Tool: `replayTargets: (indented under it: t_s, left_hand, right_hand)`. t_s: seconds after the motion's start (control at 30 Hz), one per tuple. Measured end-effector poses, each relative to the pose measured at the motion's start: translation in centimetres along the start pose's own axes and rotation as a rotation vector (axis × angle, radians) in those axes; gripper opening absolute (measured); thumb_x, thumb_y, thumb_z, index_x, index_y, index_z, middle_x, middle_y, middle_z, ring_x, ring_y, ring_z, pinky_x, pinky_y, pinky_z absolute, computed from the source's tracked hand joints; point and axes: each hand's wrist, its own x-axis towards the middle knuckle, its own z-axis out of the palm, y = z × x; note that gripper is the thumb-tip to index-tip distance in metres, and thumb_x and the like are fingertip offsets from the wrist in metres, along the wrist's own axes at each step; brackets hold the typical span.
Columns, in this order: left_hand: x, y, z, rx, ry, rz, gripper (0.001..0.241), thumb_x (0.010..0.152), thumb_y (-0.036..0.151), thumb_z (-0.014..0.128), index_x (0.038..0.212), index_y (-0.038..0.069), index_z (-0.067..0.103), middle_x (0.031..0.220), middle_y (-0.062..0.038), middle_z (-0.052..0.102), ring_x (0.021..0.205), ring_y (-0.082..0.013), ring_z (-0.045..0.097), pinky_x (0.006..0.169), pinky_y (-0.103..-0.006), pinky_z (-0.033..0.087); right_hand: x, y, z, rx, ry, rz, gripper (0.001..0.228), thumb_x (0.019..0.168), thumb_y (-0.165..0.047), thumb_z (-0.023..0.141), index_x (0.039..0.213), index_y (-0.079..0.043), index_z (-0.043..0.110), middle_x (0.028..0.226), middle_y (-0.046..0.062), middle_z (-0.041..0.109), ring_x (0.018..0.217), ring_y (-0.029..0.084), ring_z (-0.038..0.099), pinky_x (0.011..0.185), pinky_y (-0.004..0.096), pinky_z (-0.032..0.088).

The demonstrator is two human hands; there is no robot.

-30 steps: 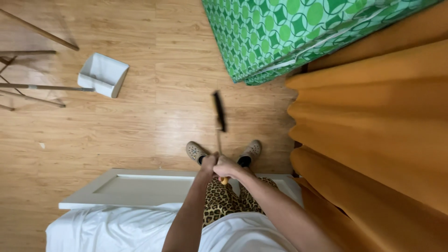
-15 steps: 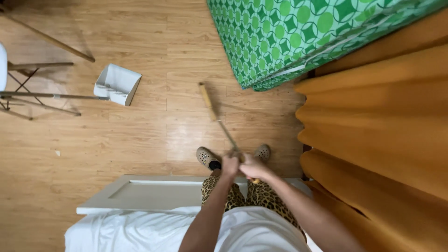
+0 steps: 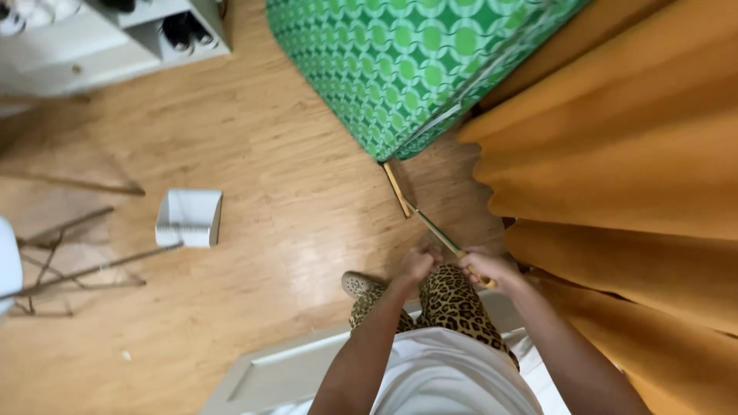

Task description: The person sweeps the wooden floor with a broom and dustpan, moving around furniture and a bed. They briefly lift a green patterned mattress to sweep underneath, then resume sweeping and collect debris into the dustpan.

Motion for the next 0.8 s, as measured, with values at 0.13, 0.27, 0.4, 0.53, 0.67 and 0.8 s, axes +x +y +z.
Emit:
replayTargets:
  t_s: [0.13,0.27,0.4,0.53,0.67,0.8]
  left_hand:
    - [1.6,2.8,0.9,0.017,-0.094,0.084,0.053,0.092,0.008,0.052,0.144,0.004,0.058,0.109,-0.011,0.072,0.077,-0.0189,0.066,0.073,-0.0361,0.057]
    - [5.3,4.5,1.3,0.116,-0.132,0.008,0.052,0.097,0.017,0.055,0.147,0.005,0.052,0.116,-0.012,0.073,0.081,-0.0205,0.067,0.076,-0.0338,0.057]
    - [5.8,9.7,1.6,0.094,-0.113,0.016,0.06,0.092,0.012,0.058,0.15,0.005,0.049,0.128,-0.012,0.067,0.097,-0.0205,0.07,0.081,-0.0353,0.06]
    - [6.0,15.3,2.8,0.223,-0.095,-0.143,0.058,0.093,0.017,0.059,0.149,0.006,0.05,0.126,-0.013,0.068,0.096,-0.0276,0.068,0.076,-0.0352,0.054]
    - [15.0,7.8,3.3,0.126,-0.157,-0.036,0.056,0.096,0.017,0.061,0.147,-0.003,0.05,0.125,-0.015,0.068,0.103,-0.0241,0.067,0.076,-0.0371,0.059]
    - [16.4,9.1,4.3,0.135,-0.284,-0.022,0.051,0.093,0.014,0.063,0.141,-0.002,0.054,0.116,-0.01,0.066,0.101,-0.0219,0.066,0.074,-0.0376,0.057]
  right_hand:
    - [1.0,1.5,-2.7,0.254,0.022,0.028,0.016,0.093,-0.014,0.059,0.078,-0.01,0.054,0.065,0.0,0.051,0.048,0.009,0.046,0.037,0.026,0.031]
    - [3.7,1.3,-4.3,0.342,0.116,0.114,0.015,0.094,-0.019,0.056,0.083,-0.01,0.057,0.069,0.0,0.054,0.049,0.009,0.046,0.04,0.026,0.033]
    - [5.0,-1.5,-5.5,0.476,0.117,0.043,0.006,0.094,-0.013,0.05,0.093,-0.01,0.055,0.068,0.004,0.053,0.05,0.012,0.045,0.042,0.03,0.036]
    - [6.2,-2.6,-7.1,0.618,0.054,-0.017,0.006,0.098,-0.012,0.057,0.096,-0.008,0.053,0.069,0.002,0.052,0.051,0.011,0.044,0.043,0.028,0.037]
    - [6.5,-2.9,-8.4,0.846,0.049,-0.024,0.005,0.098,-0.014,0.056,0.097,-0.011,0.052,0.069,0.002,0.05,0.051,0.011,0.046,0.044,0.027,0.039]
    - [6.1,-3.0,-9.0,0.994,-0.009,-0.07,0.004,0.098,-0.014,0.056,0.098,-0.012,0.052,0.073,0.001,0.052,0.052,0.01,0.046,0.045,0.025,0.039]
